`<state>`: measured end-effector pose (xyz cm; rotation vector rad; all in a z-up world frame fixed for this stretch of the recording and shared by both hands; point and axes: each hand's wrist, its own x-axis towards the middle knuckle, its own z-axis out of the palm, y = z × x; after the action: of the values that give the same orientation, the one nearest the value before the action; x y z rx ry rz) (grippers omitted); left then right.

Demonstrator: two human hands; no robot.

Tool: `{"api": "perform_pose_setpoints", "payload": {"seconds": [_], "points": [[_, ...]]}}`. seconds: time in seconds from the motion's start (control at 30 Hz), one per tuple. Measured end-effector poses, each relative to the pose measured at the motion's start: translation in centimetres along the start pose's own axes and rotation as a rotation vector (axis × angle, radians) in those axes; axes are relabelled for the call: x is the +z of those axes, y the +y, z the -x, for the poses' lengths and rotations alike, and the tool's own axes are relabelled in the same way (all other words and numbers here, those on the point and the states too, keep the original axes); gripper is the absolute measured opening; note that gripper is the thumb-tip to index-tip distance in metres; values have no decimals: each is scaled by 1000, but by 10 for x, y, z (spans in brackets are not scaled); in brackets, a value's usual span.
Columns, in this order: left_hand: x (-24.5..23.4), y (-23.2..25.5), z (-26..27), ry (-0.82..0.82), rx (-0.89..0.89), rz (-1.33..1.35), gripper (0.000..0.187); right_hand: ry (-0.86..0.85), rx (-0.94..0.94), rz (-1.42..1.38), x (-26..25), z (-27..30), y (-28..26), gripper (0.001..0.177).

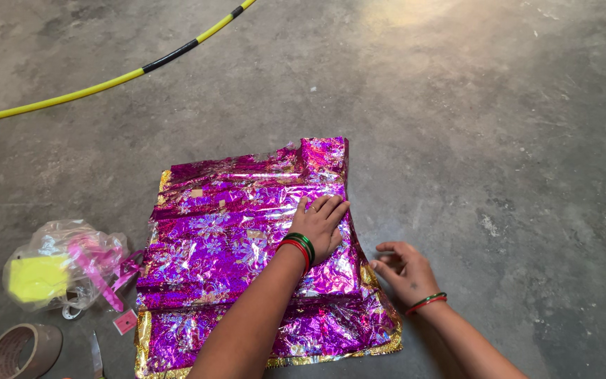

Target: The person wraps a rectangular object with shiny purple and gold foil paper. They cut tape, fold the paper edges, and secure the folds with tape, smoothing the surface repeatedly.

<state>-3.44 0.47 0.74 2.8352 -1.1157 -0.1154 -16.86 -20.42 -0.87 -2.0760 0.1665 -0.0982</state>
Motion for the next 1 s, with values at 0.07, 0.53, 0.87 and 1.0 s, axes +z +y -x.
{"api": "perform_pose_setpoints", "payload": {"seconds": [0.07,0.53,0.87,1.0], "points": [[1,0,0,8,0,13,71,-82,139,-41,5,7,-2,38],[-14,3,9,10,44,115,116,-96,53,203,7,29,-19,47],[0,1,10,58,57,98,113,-2,-40,100,9,10,-19,54],[3,0,8,58,62,123,114,108,-82,150,8,-3,-17,43]]}}
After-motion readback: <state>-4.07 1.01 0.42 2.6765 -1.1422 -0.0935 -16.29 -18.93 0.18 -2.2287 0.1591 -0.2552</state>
